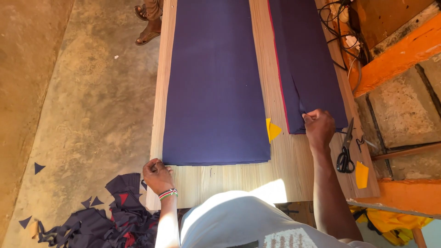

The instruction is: Aligning and folding large pieces of blue fabric on a cutting table in a factory.

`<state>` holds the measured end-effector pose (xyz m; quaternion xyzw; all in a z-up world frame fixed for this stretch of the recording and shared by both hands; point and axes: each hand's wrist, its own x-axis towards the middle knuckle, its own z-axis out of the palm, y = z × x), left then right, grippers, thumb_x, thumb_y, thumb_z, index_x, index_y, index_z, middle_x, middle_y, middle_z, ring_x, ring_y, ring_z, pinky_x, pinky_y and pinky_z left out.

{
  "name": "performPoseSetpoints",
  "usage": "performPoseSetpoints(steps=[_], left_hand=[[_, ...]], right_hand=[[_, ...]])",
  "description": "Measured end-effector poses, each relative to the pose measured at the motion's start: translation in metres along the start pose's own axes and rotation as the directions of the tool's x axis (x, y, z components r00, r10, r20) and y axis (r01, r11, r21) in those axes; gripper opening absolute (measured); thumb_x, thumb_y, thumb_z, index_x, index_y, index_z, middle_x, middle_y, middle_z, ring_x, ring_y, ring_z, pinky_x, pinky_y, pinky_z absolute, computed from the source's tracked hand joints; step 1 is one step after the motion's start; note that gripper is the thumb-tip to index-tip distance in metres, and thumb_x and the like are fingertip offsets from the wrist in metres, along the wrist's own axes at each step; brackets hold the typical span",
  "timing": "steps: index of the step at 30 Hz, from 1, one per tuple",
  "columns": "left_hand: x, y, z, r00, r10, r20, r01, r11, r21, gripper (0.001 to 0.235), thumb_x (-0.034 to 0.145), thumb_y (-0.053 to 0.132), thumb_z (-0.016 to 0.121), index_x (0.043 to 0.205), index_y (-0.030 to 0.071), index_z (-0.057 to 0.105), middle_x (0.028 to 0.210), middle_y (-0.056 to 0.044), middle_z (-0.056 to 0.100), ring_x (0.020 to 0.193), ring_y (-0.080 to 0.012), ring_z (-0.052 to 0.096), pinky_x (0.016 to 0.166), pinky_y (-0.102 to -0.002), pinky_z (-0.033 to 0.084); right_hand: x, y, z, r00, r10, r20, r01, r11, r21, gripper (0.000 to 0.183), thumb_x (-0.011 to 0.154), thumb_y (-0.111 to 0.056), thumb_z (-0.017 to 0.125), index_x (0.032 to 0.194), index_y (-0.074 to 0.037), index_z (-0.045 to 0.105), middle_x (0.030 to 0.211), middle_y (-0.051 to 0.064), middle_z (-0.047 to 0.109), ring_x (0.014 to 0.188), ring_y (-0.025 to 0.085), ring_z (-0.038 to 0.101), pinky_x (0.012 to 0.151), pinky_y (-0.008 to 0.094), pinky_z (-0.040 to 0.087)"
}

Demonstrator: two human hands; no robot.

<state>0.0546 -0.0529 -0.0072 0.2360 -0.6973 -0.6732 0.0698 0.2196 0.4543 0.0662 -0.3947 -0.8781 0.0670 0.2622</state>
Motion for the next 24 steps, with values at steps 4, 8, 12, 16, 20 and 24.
performPoseSetpoints(steps=[4,8,12,16,20,24], left_hand=[[0.001,0.007,0.012,0.905,0.423,-0.046,-0.394,0.874,0.283,0.016,0.094,0.003,0.074,0.109,0.004,0.069,0.099,-0.014,0.065,0.083,-0.0253,0.071,0.063,-0.029,0.056],[-0.044,0.059,0.072,0.928,0.25,0.275,-0.223,0.967,-0.126,0.015,0.099,0.004,0.063,0.112,0.004,0.069,0.101,-0.016,0.071,0.086,-0.0254,0.072,0.072,-0.034,0.061],[-0.096,0.103,0.146,0.674,0.228,0.703,-0.09,0.969,-0.229,0.032,0.09,0.014,0.081,0.118,0.004,0.07,0.096,-0.012,0.078,0.083,-0.0211,0.076,0.072,-0.034,0.064],[-0.094,0.068,0.214,0.665,0.101,0.74,0.067,0.979,-0.193,0.023,0.092,0.022,0.077,0.11,0.008,0.075,0.09,-0.003,0.075,0.073,-0.0084,0.066,0.06,-0.024,0.059],[-0.041,0.028,0.22,0.851,0.109,0.513,-0.012,0.982,-0.19,0.021,0.083,0.01,0.081,0.101,0.001,0.076,0.081,-0.011,0.068,0.07,-0.0154,0.059,0.059,-0.03,0.051],[-0.009,0.061,0.156,0.865,0.214,0.454,-0.287,0.953,0.097,0.014,0.087,0.007,0.07,0.097,0.003,0.079,0.094,-0.016,0.077,0.095,-0.0296,0.074,0.086,-0.038,0.055]], right_hand=[[-0.005,-0.053,-0.047,0.998,0.063,0.013,-0.064,0.964,0.259,0.016,0.087,-0.021,0.091,0.092,-0.013,0.078,0.08,0.011,0.068,0.076,0.029,0.069,0.067,0.04,0.054],[-0.03,-0.107,-0.05,0.966,0.136,0.218,-0.252,0.663,0.705,0.023,0.088,-0.021,0.09,0.098,-0.007,0.075,0.085,0.009,0.07,0.078,0.015,0.065,0.07,0.03,0.052],[-0.063,-0.161,-0.011,0.933,-0.075,0.353,-0.3,0.38,0.875,0.014,0.091,-0.003,0.08,0.102,-0.005,0.072,0.091,0.006,0.076,0.075,0.009,0.066,0.071,0.023,0.054],[-0.073,-0.191,0.007,0.904,-0.156,0.398,-0.301,0.429,0.852,0.024,0.086,0.012,0.075,0.103,-0.004,0.076,0.09,0.012,0.077,0.079,0.014,0.07,0.071,0.027,0.058],[-0.062,-0.184,-0.037,0.924,-0.039,0.38,-0.34,0.369,0.865,0.021,0.094,-0.022,0.076,0.105,-0.004,0.074,0.094,0.013,0.075,0.082,0.017,0.069,0.074,0.031,0.058],[-0.05,-0.137,-0.063,0.947,0.163,0.276,-0.296,0.12,0.948,0.026,0.092,-0.026,0.083,0.109,-0.012,0.07,0.087,-0.006,0.066,0.074,0.004,0.063,0.066,0.015,0.053]])
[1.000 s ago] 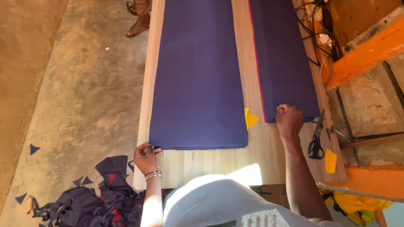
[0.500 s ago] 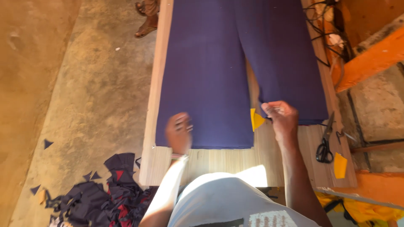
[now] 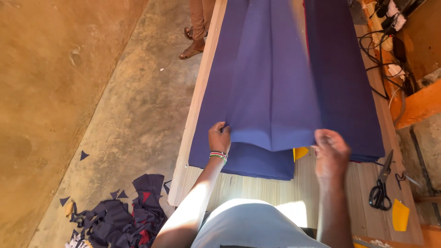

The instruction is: Aligning and folding large pieces of blue fabric on a cutting table in a factory.

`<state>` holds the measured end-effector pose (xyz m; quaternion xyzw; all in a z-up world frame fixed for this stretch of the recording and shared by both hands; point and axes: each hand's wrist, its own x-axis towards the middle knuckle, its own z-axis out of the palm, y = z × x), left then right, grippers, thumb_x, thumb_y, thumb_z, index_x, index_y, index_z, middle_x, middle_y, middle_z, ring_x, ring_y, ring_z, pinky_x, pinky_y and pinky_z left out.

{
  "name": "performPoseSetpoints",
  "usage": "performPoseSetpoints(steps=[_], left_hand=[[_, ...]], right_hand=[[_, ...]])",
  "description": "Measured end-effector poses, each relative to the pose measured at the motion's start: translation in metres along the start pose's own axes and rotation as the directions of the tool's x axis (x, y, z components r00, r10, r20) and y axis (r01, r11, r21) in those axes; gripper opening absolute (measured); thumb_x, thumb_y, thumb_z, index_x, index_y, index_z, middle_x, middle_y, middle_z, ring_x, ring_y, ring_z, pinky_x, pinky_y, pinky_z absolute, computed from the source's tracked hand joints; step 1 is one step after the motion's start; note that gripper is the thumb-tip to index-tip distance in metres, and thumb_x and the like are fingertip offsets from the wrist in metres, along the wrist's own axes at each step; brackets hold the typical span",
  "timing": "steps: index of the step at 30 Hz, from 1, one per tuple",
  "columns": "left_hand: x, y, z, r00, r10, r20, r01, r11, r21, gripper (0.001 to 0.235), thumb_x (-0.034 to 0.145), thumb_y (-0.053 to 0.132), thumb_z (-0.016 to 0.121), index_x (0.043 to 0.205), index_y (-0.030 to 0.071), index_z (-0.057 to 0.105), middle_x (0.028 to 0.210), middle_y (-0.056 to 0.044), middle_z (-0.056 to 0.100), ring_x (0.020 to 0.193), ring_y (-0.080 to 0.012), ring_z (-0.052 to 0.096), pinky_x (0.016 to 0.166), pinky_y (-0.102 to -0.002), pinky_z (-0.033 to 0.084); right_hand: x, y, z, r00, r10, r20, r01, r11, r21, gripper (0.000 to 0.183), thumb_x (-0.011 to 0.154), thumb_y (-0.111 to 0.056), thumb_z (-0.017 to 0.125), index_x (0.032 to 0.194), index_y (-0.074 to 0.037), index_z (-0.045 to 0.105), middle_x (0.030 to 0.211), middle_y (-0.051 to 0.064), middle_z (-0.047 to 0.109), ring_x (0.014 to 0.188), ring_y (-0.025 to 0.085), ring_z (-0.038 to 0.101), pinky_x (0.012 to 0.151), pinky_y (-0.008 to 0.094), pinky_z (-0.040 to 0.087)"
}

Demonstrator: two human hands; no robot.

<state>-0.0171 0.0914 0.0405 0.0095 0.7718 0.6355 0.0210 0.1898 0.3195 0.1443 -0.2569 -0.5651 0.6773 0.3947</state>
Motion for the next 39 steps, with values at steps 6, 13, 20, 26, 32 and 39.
performPoseSetpoints(steps=[6,13,20,26,32,39], left_hand=[[-0.069,0.186,-0.013,0.928,-0.033,0.371,0.117,0.971,-0.206,0.068,0.083,0.052,0.082,0.131,0.007,0.066,0.115,-0.017,0.074,0.102,-0.0326,0.075,0.084,-0.042,0.063],[-0.076,0.245,0.023,0.907,0.009,0.42,0.118,0.954,-0.274,0.027,0.077,0.017,0.065,0.101,0.014,0.078,0.081,-0.006,0.073,0.078,-0.019,0.07,0.075,-0.033,0.057],[-0.067,0.19,0.038,0.939,-0.009,0.344,0.225,0.772,-0.594,0.021,0.08,0.003,0.057,0.093,0.003,0.073,0.075,-0.01,0.065,0.069,-0.0141,0.06,0.062,-0.03,0.055],[-0.012,0.134,-0.034,0.987,0.073,0.144,0.031,0.79,-0.612,0.035,0.086,-0.001,0.048,0.11,-0.002,0.073,0.089,-0.011,0.07,0.077,-0.018,0.065,0.07,-0.029,0.056],[-0.023,0.032,-0.041,0.998,-0.053,0.037,0.064,0.85,-0.523,0.035,0.092,-0.003,0.046,0.113,0.0,0.074,0.091,-0.007,0.071,0.078,-0.014,0.066,0.068,-0.024,0.055],[-0.059,-0.045,-0.035,0.99,-0.137,0.02,0.135,0.925,-0.356,0.039,0.094,-0.005,0.042,0.108,0.006,0.077,0.102,-0.001,0.076,0.094,-0.0099,0.067,0.089,-0.024,0.053]], right_hand=[[-0.009,-0.023,0.017,0.982,-0.141,0.129,0.161,0.975,-0.153,0.017,0.094,-0.004,0.077,0.109,0.0,0.07,0.087,0.012,0.067,0.076,0.016,0.066,0.068,0.027,0.058],[-0.022,0.009,0.088,0.813,-0.194,0.549,-0.087,0.892,0.443,0.068,0.069,-0.034,0.091,0.112,0.012,0.065,0.099,0.033,0.069,0.088,0.037,0.075,0.078,0.047,0.066],[0.051,0.034,0.108,0.802,0.578,0.152,-0.507,0.523,0.685,0.044,0.093,-0.034,0.07,0.117,0.003,0.067,0.117,0.021,0.073,0.108,0.039,0.074,0.106,0.057,0.054],[0.027,0.018,0.058,0.762,0.641,0.088,-0.551,0.572,0.608,0.022,0.091,-0.025,0.076,0.101,-0.005,0.076,0.101,0.011,0.08,0.089,0.025,0.079,0.086,0.039,0.063],[-0.003,0.047,-0.003,0.785,0.619,0.027,-0.551,0.679,0.485,0.024,0.089,-0.036,0.085,0.104,-0.018,0.079,0.109,0.0,0.082,0.1,0.012,0.081,0.095,0.028,0.066],[-0.024,0.058,-0.043,0.888,0.382,-0.256,-0.282,0.892,0.352,0.053,0.081,-0.032,0.088,0.13,-0.022,0.07,0.138,0.001,0.074,0.127,0.016,0.073,0.113,0.035,0.062]])
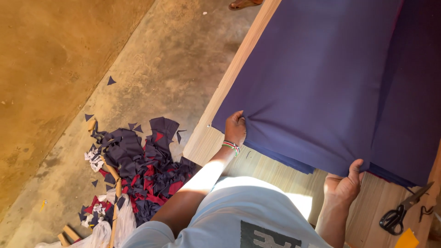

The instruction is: Aligning and folding large pieces of blue fabric on a cutting table in a factory.

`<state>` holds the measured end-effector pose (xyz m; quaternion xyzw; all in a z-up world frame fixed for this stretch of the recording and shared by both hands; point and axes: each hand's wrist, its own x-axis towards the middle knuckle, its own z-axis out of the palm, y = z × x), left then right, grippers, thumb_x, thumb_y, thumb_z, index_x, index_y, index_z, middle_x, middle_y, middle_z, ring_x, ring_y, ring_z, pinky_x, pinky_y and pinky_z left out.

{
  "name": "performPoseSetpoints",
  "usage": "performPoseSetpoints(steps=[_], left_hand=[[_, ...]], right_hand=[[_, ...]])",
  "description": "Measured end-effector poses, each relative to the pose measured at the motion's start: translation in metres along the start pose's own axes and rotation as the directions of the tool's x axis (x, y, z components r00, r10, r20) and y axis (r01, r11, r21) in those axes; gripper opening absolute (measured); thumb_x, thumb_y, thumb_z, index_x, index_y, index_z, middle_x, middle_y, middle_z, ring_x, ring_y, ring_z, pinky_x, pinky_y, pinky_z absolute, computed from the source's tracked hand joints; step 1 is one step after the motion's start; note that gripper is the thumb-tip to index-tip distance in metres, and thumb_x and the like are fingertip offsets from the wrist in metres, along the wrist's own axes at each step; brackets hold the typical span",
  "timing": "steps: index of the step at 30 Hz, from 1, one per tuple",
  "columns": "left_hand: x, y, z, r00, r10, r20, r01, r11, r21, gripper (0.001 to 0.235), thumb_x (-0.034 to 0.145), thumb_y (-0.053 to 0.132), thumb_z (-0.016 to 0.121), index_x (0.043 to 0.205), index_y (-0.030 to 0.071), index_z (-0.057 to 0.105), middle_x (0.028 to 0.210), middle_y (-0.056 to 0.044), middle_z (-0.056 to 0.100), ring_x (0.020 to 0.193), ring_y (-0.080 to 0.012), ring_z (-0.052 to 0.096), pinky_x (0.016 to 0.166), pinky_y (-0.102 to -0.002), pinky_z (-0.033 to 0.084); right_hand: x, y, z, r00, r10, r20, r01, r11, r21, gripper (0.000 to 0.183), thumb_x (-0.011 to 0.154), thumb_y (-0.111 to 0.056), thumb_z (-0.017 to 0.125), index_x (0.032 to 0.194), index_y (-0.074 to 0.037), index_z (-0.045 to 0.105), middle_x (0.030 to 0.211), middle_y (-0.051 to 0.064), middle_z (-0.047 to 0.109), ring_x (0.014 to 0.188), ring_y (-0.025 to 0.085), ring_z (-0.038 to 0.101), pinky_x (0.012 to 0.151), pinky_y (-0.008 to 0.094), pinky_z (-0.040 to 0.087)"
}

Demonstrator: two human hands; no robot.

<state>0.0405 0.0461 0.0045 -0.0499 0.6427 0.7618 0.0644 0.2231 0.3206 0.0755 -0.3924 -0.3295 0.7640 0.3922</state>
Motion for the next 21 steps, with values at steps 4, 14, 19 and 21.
performPoseSetpoints(steps=[4,14,19,21], left_hand=[[0.02,-0.03,-0.015,0.994,0.086,-0.073,-0.082,0.996,0.047,0.039,0.093,-0.003,0.042,0.112,0.004,0.075,0.106,-0.003,0.075,0.099,-0.0124,0.068,0.095,-0.026,0.052],[0.006,0.001,-0.057,0.916,-0.2,-0.348,0.216,0.976,0.007,0.01,0.094,0.013,0.071,0.101,0.005,0.072,0.083,0.0,0.059,0.062,-0.0085,0.055,0.043,-0.029,0.061],[-0.01,0.031,-0.065,0.831,-0.336,-0.444,0.294,0.942,-0.162,0.018,0.089,0.016,0.082,0.09,0.006,0.067,0.068,-0.005,0.066,0.043,-0.0127,0.06,0.04,-0.027,0.055],[-0.011,0.03,-0.068,0.837,-0.295,-0.462,0.273,0.955,-0.114,0.017,0.091,0.016,0.081,0.085,0.007,0.069,0.065,-0.004,0.066,0.042,-0.0128,0.06,0.04,-0.026,0.054]], right_hand=[[-0.007,-0.004,-0.01,0.987,0.002,0.16,0.021,0.989,-0.143,0.048,0.092,-0.028,0.078,0.137,-0.017,0.064,0.138,0.004,0.072,0.127,0.016,0.07,0.101,0.036,0.062],[-0.003,0.019,-0.054,0.974,0.026,0.227,0.119,0.789,-0.603,0.033,0.097,-0.029,0.082,0.101,-0.006,0.06,0.094,0.003,0.06,0.082,0.017,0.061,0.074,0.03,0.056],[-0.014,0.018,-0.056,0.979,0.049,0.198,0.095,0.751,-0.653,0.032,0.095,-0.026,0.083,0.1,-0.002,0.062,0.093,0.006,0.059,0.076,0.018,0.061,0.077,0.03,0.06],[-0.011,0.021,-0.06,0.971,0.038,0.235,0.128,0.747,-0.652,0.032,0.097,-0.021,0.082,0.106,0.004,0.064,0.089,0.008,0.063,0.071,0.016,0.059,0.073,0.03,0.059]])
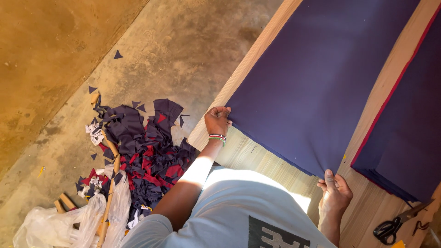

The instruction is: Aligning and folding large pieces of blue fabric on a cutting table in a factory.

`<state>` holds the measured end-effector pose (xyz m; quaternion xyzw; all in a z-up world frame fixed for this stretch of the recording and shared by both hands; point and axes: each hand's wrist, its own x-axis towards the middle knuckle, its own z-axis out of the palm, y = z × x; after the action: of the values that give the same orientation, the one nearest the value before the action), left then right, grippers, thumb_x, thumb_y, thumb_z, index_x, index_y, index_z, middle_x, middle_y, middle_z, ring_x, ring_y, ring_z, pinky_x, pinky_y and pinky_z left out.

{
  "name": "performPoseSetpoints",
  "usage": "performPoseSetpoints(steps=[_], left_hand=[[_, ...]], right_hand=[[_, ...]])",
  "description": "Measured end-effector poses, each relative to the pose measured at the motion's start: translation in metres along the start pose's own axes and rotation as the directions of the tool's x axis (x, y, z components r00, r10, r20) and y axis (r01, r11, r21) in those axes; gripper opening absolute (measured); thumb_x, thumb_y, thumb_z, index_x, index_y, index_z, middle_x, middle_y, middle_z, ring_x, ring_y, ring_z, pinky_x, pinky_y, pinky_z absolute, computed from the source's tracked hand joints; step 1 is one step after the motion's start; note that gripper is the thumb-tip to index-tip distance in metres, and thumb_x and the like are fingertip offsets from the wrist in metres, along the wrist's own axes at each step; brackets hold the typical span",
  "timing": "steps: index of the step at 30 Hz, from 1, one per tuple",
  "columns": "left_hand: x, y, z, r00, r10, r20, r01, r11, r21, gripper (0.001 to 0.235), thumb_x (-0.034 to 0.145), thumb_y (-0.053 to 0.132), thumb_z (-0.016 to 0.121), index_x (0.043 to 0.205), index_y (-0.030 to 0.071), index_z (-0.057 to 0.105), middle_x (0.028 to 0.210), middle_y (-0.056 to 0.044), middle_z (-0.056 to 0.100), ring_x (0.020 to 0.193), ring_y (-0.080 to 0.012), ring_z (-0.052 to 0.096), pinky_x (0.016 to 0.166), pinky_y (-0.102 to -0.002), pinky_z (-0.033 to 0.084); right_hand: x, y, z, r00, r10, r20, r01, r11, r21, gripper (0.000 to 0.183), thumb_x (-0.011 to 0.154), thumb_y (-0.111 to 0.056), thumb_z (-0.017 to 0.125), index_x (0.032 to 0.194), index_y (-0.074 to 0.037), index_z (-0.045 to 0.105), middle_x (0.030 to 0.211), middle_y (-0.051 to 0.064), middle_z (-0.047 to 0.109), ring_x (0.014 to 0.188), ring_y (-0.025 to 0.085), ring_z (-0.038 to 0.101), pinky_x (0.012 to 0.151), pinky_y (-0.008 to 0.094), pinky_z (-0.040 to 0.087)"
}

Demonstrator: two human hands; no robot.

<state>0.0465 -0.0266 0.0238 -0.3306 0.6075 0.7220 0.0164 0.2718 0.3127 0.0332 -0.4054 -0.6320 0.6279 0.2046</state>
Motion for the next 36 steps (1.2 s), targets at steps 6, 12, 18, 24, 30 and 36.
performPoseSetpoints(steps=[6,12,18,24,30,36], left_hand=[[0.004,-0.003,0.002,1.0,-0.001,-0.003,0.001,0.999,-0.053,0.01,0.093,0.01,0.077,0.088,0.005,0.071,0.078,-0.006,0.074,0.042,-0.0125,0.06,0.041,-0.027,0.057],[0.004,0.0,0.003,1.0,-0.002,0.0,0.002,1.0,-0.02,0.008,0.095,0.008,0.071,0.089,0.002,0.069,0.082,-0.005,0.077,0.042,-0.0144,0.062,0.039,-0.028,0.057],[-0.012,0.027,0.0,0.998,-0.062,-0.007,0.063,0.997,0.036,0.011,0.094,0.007,0.069,0.086,0.002,0.066,0.088,-0.009,0.081,0.039,-0.0147,0.061,0.038,-0.027,0.055],[0.0,0.009,-0.002,1.0,0.007,-0.005,-0.006,0.993,0.117,0.024,0.088,0.018,0.077,0.087,0.005,0.056,0.051,-0.017,0.065,0.033,-0.0242,0.058,0.031,-0.034,0.046],[0.057,-0.073,-0.021,0.988,0.112,0.103,-0.089,0.975,-0.202,0.012,0.094,-0.003,0.067,0.097,0.002,0.056,0.08,-0.016,0.065,0.044,-0.0303,0.067,0.033,-0.029,0.061],[0.029,-0.038,-0.029,0.988,0.146,0.057,-0.151,0.983,0.1,0.011,0.097,0.003,0.066,0.105,0.0,0.058,0.079,-0.02,0.067,0.048,-0.0324,0.07,0.04,-0.036,0.067]], right_hand=[[0.002,0.009,0.007,1.0,0.023,-0.018,-0.023,0.999,-0.027,0.031,0.097,-0.021,0.081,0.111,0.003,0.067,0.093,0.007,0.066,0.071,0.014,0.061,0.072,0.028,0.058],[0.001,0.02,0.015,0.999,0.035,-0.029,-0.039,0.988,-0.153,0.027,0.098,-0.019,0.08,0.111,0.002,0.068,0.084,0.005,0.062,0.067,0.009,0.059,0.064,0.023,0.056],[-0.007,0.01,0.025,0.998,0.062,-0.031,-0.068,0.97,-0.235,0.028,0.097,-0.02,0.081,0.109,-0.004,0.062,0.091,0.01,0.071,0.063,0.01,0.058,0.062,0.028,0.055],[-0.021,-0.026,0.025,0.989,0.145,0.001,-0.131,0.894,-0.428,0.022,0.101,-0.019,0.072,0.111,0.0,0.065,0.095,0.011,0.072,0.069,0.016,0.06,0.069,0.031,0.055],[0.04,-0.026,-0.021,0.744,-0.668,-0.02,0.407,0.476,-0.78,0.026,0.1,-0.023,0.081,0.107,0.0,0.07,0.091,0.023,0.067,0.089,0.046,0.066,0.081,0.055,0.054],[0.097,-0.051,-0.025,0.732,-0.678,-0.059,0.235,0.334,-0.913,0.045,0.081,-0.027,0.087,0.116,-0.007,0.065,0.103,0.02,0.063,0.1,0.045,0.063,0.091,0.054,0.049]])
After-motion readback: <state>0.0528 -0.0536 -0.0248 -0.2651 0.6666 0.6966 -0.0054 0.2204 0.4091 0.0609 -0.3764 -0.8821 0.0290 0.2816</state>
